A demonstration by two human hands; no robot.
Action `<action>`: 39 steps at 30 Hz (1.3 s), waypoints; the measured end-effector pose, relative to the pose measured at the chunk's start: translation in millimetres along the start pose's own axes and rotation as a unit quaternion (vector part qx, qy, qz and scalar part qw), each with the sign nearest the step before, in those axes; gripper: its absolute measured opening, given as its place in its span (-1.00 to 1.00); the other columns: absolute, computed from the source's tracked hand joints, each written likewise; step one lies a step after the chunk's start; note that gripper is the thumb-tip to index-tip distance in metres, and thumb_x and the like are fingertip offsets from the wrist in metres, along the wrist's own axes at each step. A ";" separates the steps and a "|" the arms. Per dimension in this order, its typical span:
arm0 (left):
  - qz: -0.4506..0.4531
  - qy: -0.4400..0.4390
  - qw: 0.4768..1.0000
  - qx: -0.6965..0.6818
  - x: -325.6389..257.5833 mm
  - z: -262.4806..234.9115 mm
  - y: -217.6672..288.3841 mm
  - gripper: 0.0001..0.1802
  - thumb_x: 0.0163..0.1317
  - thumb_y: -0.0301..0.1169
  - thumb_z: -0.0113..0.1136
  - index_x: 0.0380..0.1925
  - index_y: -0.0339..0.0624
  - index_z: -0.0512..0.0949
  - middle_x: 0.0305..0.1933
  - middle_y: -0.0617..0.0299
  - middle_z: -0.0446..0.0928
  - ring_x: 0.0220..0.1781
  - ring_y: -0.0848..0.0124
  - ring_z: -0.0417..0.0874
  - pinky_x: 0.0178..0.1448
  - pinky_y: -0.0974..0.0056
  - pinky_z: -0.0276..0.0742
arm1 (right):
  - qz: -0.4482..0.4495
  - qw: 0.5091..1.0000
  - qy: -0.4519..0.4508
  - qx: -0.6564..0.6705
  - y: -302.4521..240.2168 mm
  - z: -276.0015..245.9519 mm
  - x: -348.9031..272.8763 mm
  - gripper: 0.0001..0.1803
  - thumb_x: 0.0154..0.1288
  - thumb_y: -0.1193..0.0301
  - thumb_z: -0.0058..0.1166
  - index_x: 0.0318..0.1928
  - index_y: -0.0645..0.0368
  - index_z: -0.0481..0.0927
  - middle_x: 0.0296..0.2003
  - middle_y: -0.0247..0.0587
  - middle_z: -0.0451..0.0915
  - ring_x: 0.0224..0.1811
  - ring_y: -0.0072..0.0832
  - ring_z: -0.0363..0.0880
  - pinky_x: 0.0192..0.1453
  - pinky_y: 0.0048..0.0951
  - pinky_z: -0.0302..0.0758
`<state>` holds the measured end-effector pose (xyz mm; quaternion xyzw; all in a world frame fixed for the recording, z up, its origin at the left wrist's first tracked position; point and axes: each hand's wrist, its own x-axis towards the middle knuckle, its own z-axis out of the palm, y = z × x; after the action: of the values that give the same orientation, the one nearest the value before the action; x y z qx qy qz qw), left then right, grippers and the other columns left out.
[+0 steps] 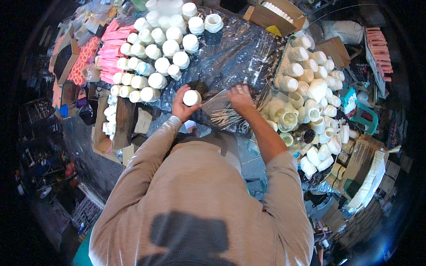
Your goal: The person inserts wicks into white cylindrical candle bodies and places them on the table. The person also uses a knife to trim the ends of multiple wicks held together.
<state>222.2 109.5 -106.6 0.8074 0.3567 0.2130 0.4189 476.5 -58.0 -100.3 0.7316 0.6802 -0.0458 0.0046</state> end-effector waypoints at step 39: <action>0.175 0.010 0.983 -0.060 -1.2 -162.8 222.7 -0.67 -0.13 -0.56 0.51 -0.25 -0.23 0.75 -0.29 0.11 0.70 -0.24 0.16 0.69 -0.11 0.17 0.60 | 0.105 0.718 0.346 0.595 -177.5 -264.1 -1.7 -0.91 0.41 0.64 0.25 -0.12 0.33 0.65 -0.12 -0.10 0.72 -0.10 -0.55 0.66 -0.01 -0.51 0.63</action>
<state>205.3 106.1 168.7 0.8284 0.2008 0.3121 0.4194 315.7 -28.2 172.6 0.6153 0.3856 -0.1834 -0.6626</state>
